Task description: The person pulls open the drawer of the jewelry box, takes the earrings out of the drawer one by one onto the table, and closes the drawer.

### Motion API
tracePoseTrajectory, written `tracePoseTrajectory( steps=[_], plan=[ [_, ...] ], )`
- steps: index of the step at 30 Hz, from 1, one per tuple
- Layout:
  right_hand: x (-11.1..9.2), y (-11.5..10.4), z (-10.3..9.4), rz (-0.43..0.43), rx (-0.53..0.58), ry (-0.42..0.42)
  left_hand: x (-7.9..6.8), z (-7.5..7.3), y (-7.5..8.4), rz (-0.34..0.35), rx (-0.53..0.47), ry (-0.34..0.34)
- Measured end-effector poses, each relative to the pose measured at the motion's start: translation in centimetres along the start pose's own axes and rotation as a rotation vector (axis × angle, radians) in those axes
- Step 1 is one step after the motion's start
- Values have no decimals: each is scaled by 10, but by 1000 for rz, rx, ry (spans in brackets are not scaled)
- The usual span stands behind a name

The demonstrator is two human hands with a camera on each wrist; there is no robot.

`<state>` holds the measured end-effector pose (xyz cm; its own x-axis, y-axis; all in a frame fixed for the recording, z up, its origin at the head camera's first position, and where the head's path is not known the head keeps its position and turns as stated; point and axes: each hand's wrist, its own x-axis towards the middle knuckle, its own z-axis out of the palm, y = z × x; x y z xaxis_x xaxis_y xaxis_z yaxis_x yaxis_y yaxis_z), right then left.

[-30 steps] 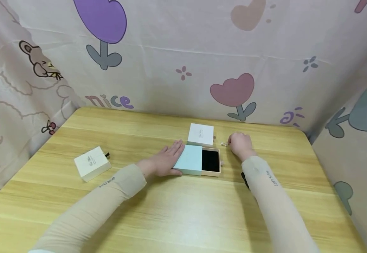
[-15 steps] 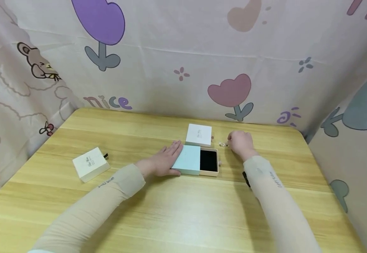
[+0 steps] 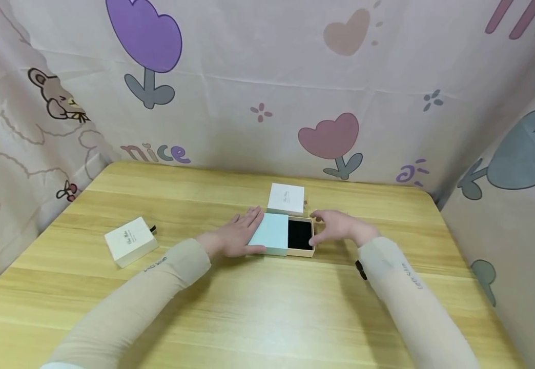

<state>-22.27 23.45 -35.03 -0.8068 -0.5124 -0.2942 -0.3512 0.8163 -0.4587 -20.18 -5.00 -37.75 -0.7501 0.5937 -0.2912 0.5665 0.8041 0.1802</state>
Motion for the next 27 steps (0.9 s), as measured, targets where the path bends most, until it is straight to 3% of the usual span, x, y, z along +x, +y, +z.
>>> tracePoseTrajectory(
  steps=[10, 27],
  plan=[
    [-5, 0, 11, -7, -3, -51, -1, -1, 2, -8, 9, -6],
    [-1, -9, 15, -53, -48, -7, 2, 2, 0, 2, 12, -1]
  ],
)
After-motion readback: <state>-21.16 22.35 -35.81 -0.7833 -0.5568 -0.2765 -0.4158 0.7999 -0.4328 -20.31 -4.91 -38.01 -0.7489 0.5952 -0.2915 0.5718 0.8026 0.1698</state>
